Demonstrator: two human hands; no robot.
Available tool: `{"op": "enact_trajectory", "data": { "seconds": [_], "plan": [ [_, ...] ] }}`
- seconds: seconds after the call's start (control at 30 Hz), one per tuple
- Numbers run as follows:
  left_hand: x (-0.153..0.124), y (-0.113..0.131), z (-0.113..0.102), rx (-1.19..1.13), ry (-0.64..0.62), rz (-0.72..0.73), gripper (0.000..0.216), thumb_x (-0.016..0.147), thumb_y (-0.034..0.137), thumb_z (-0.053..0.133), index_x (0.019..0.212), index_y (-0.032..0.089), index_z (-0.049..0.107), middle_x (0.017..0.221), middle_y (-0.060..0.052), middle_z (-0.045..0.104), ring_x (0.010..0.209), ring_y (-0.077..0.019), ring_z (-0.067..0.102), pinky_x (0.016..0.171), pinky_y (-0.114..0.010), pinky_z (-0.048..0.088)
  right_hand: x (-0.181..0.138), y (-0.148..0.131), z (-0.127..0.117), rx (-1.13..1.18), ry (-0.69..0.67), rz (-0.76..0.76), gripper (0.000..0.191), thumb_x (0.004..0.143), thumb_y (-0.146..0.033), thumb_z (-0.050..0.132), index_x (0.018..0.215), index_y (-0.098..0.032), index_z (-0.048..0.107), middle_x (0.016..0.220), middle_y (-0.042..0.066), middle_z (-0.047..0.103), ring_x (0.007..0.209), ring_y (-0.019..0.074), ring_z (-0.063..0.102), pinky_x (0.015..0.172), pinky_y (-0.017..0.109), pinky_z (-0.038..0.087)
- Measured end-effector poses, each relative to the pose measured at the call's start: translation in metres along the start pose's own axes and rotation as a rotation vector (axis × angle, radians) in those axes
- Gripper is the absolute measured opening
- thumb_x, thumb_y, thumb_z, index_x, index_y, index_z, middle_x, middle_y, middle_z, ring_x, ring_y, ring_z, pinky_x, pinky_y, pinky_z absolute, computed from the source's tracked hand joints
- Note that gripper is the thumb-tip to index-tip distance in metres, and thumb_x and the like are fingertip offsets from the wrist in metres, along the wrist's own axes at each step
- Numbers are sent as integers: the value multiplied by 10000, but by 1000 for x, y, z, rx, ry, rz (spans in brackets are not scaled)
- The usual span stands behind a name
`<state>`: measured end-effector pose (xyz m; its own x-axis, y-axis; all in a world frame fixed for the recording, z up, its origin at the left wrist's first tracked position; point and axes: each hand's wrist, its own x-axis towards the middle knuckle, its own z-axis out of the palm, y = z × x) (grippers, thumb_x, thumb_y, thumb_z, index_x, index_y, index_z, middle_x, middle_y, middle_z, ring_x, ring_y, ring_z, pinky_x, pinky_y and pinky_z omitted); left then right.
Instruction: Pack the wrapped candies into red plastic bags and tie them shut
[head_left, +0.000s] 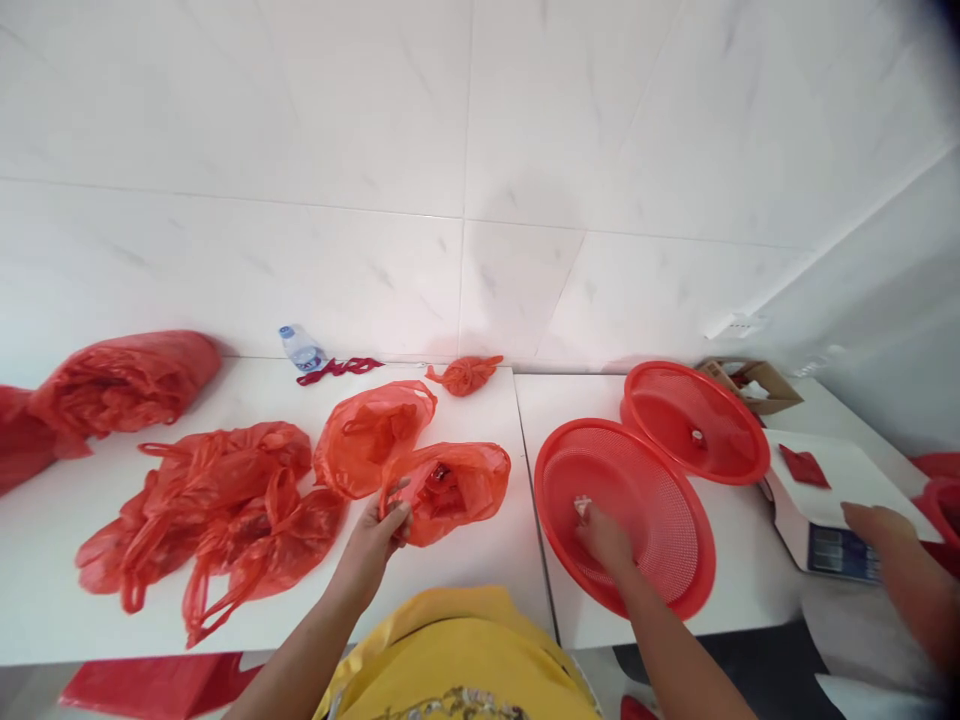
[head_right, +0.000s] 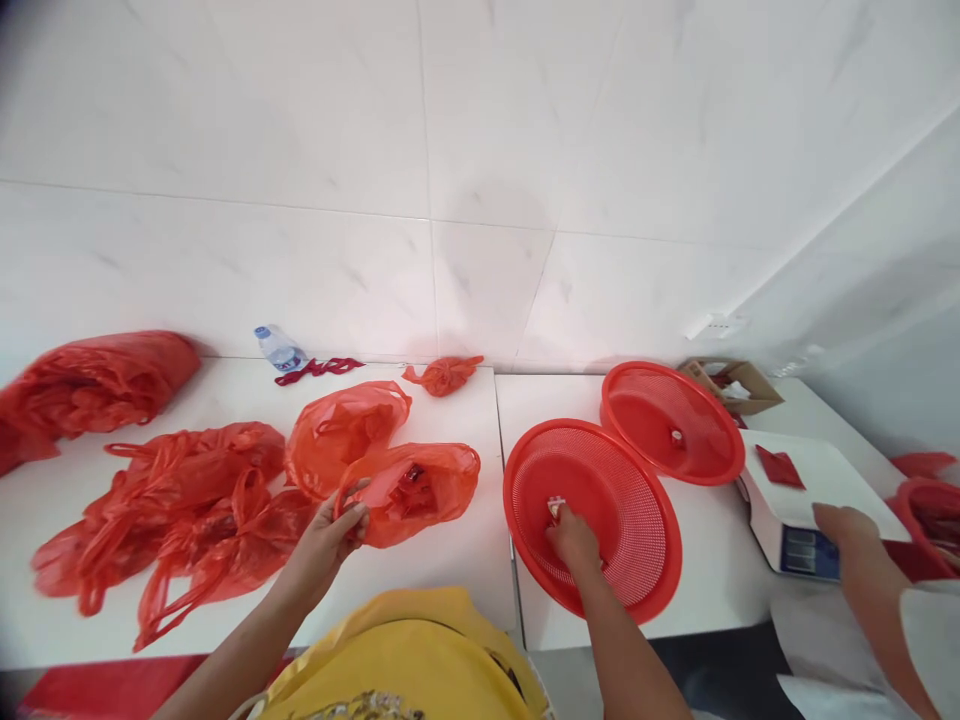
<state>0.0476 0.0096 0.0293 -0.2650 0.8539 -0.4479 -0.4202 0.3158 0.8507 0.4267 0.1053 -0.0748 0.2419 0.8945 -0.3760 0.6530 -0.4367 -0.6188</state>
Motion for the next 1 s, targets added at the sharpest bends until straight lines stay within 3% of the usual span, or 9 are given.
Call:
{"op": "enact_trajectory", "data": {
  "seconds": [0.17, 0.33, 0.4, 0.5, 0.57, 0.7, 0.8, 0.9, 1.0],
  "plan": [
    [-2, -2, -4, -7, 12, 7, 583, 722, 416, 741, 1227, 191, 553, 655, 51, 543, 574, -102, 452, 570, -218, 368, -10, -22, -18, 147, -81, 30, 89, 740, -347, 545, 742, -263, 574, 700, 57, 630, 620, 220, 600, 556, 341, 446],
    [0, -5, -6, 3, -5, 18, 558, 745, 401, 722, 1231, 190, 547, 649, 54, 527, 566, -99, 442, 545, -217, 335, -40, -87, -14, 562, -244, -33, 138, 691, -294, 608, 803, -239, 550, 691, -2, 601, 582, 144, 597, 489, 244, 433],
    [1, -5, -6, 14, -15, 14, 560, 761, 397, 711, 1248, 186, 533, 657, 51, 530, 567, -98, 436, 546, -218, 333, -53, -117, 2, 674, -363, -23, 177, 672, -283, 611, 813, -235, 515, 645, -36, 569, 500, 119, 564, 416, 211, 357],
    [1, -4, -3, 22, -28, 16, 563, 778, 395, 701, 1267, 186, 515, 662, 52, 521, 565, -96, 427, 548, -219, 330, -70, -155, 40, 763, -593, 4, 240, 650, -287, 620, 846, -230, 492, 607, -58, 556, 447, 107, 525, 404, 207, 352],
    [0, -4, -3, 19, -30, 19, 563, 776, 397, 705, 1265, 191, 517, 658, 57, 510, 564, -94, 424, 549, -220, 328, -80, -174, 67, 756, -642, 37, 270, 654, -298, 639, 871, -228, 494, 603, -65, 549, 462, 106, 522, 431, 216, 386],
    [-1, -3, -3, 0, -33, 18, 572, 749, 398, 732, 1247, 196, 537, 652, 60, 512, 562, -94, 424, 552, -224, 330, -94, -195, 95, 700, -668, -88, 476, 715, -400, 697, 1129, -246, 520, 981, 20, 675, 822, 161, 657, 684, 286, 523],
    [-1, -2, -5, -6, -39, 23, 566, 747, 404, 730, 1240, 196, 544, 645, 61, 507, 565, -97, 417, 558, -225, 330, -89, -194, 80, 608, -565, -240, 564, 722, -430, 702, 1231, -256, 531, 1269, 65, 619, 1125, 198, 598, 883, 309, 496],
    [0, -1, -6, -5, -22, 19, 584, 749, 403, 724, 1257, 186, 534, 636, 65, 488, 567, -98, 403, 561, -226, 328, -68, -170, 40, 424, -299, -228, 464, 750, -463, 636, 1149, -227, 611, 1264, 95, 632, 1110, 248, 609, 867, 341, 500],
    [2, -1, -9, -14, -1, 7, 612, 741, 403, 727, 1271, 178, 519, 652, 61, 499, 576, -97, 402, 574, -229, 337, -43, -119, -7, 179, -59, -198, 429, 817, -489, 511, 1136, -226, 622, 1180, 109, 668, 1067, 281, 622, 827, 372, 503]
  ]
}}
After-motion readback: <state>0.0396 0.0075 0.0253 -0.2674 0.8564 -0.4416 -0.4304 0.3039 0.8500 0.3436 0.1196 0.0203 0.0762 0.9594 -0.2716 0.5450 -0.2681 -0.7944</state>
